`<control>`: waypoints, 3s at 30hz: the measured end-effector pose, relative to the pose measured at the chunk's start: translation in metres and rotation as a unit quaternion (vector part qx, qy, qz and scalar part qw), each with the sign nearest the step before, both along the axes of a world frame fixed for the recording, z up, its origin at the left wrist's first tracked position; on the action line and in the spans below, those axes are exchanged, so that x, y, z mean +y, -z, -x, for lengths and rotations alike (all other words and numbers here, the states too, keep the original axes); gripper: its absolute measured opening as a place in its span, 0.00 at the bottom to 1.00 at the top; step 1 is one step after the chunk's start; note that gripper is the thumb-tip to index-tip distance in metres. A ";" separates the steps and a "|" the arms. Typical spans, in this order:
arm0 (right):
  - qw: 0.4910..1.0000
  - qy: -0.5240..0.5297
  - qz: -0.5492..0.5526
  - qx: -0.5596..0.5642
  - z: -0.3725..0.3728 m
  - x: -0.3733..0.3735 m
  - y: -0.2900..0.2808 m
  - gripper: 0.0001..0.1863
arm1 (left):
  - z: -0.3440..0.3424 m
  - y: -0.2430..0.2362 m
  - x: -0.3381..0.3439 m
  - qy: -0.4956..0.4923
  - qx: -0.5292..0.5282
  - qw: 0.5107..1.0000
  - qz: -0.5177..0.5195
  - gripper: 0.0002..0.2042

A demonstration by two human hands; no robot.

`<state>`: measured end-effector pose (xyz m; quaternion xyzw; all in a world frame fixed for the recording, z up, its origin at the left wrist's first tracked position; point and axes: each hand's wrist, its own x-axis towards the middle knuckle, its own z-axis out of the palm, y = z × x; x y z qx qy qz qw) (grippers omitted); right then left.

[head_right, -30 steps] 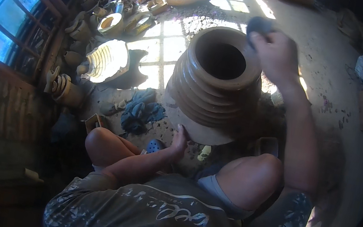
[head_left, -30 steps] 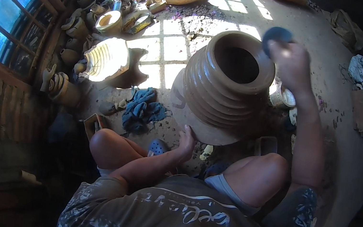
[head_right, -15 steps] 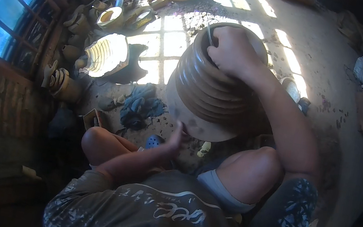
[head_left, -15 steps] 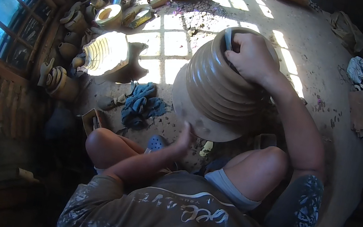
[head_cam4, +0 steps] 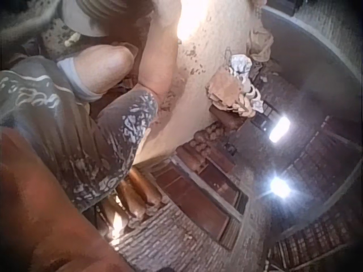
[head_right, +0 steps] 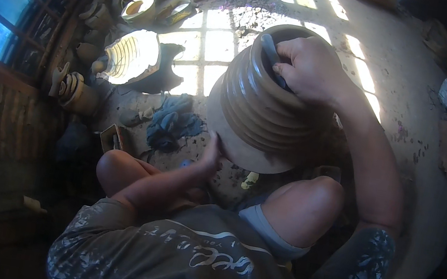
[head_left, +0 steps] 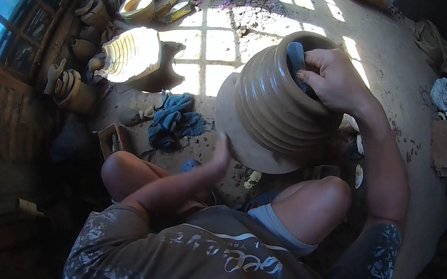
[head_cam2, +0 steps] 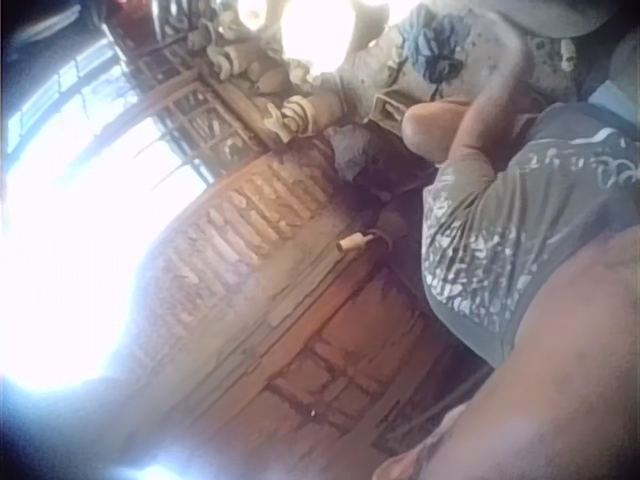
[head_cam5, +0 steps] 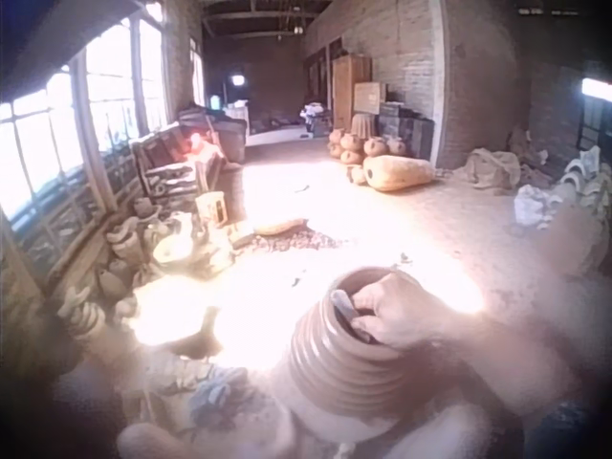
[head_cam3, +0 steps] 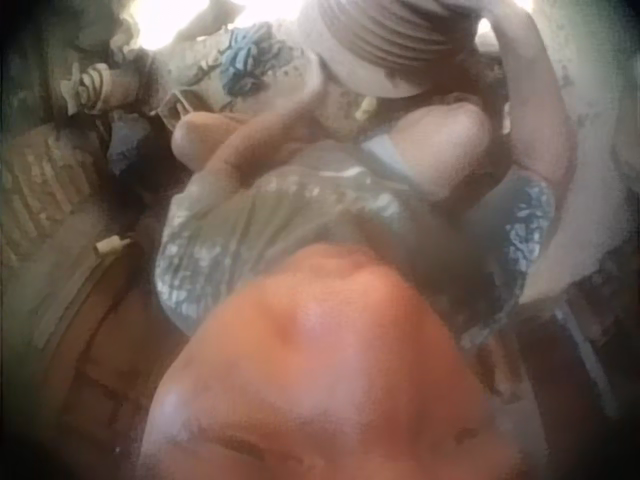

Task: The person shapes a tall clay pot on a pottery wheel by hand and using a blue curved tool to smooth the internal and external surfaces. They then use a yellow tool to carve horizontal decorative lines into the exterior of the clay vessel while it rotates.

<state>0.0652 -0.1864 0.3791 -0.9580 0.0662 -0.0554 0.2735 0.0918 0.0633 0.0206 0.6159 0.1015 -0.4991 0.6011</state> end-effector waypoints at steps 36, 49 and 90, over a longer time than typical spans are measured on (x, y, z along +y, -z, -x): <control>0.990 -0.137 0.005 -0.029 0.010 -0.005 -0.012 0.06 | 0.052 0.009 -0.011 -0.072 -0.017 0.997 -0.029 0.45; 0.985 -0.166 0.010 -0.050 0.012 -0.011 -0.008 0.05 | 0.044 -0.024 -0.001 0.008 0.027 0.998 -0.057 0.43; 0.985 -0.163 -0.038 -0.048 0.020 -0.017 -0.009 0.05 | -0.106 -0.033 -0.026 -0.099 -0.087 0.991 -0.037 0.43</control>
